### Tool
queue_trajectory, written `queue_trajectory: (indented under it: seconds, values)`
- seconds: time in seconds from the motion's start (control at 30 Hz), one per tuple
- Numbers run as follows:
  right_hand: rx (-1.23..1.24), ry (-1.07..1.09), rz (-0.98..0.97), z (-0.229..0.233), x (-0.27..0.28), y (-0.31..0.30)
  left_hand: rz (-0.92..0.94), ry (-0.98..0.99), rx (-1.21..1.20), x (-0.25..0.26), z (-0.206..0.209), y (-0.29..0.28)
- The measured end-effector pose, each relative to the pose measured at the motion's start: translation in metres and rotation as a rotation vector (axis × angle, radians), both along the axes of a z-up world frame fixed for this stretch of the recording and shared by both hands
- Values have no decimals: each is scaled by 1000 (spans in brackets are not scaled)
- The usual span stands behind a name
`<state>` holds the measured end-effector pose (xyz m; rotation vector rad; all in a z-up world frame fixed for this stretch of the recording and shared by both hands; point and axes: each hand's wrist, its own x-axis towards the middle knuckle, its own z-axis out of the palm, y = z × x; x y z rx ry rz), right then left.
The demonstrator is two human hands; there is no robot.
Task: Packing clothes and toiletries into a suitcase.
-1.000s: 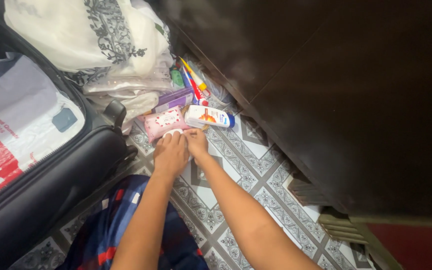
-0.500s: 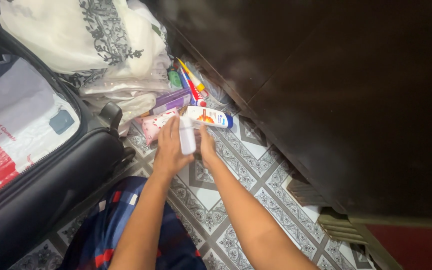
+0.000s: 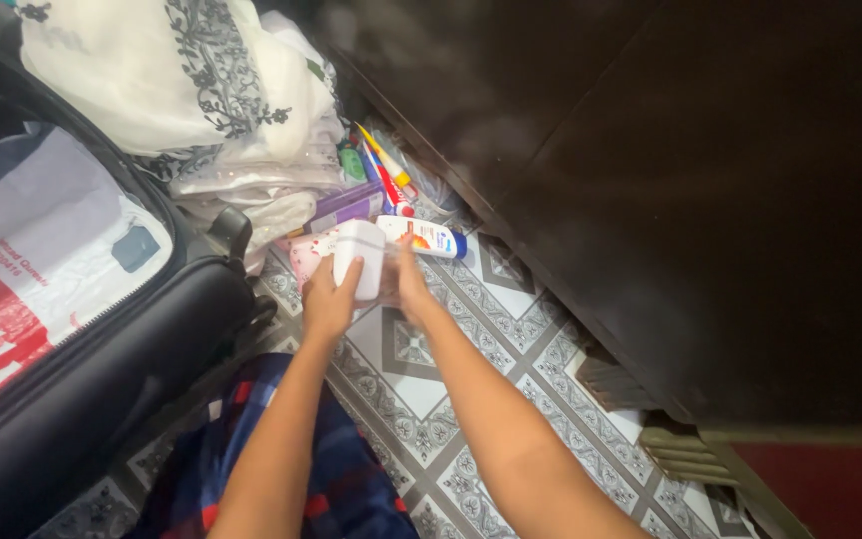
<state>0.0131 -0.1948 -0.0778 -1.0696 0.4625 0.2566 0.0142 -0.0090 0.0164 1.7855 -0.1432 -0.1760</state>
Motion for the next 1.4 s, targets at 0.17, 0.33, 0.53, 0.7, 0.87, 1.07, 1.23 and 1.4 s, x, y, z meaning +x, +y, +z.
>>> queue_trajectory:
  seconds: [0.17, 0.33, 0.53, 0.7, 0.87, 1.07, 1.23, 1.4]
  values:
    - [-1398, -167, -150, 19, 40, -24, 143, 58, -141, 0, -3, 2]
    - [-1730, -526, 3, 69, 78, 11, 165, 64, -220, 3, -4, 0]
    - [-2020, -586, 224, 68, 96, 16, 205, 53, -137, 10, -19, 0]
    - [-1964, -504, 322, 76, 72, -4, 293, -100, -28, 14, -35, -2]
    - [-1387, -428, 61, 39, 65, -25, 331, -28, -353, 7, -2, -3]
    - [-298, -170, -258, 68, 48, 11, 222, 11, -501, 13, -22, -4]
    - [-17, -87, -118, 29, 35, 8, 200, 282, -729, 25, -58, -6]
    - [236, -105, -131, 45, 16, 20, 234, 341, -788, 30, -59, 0]
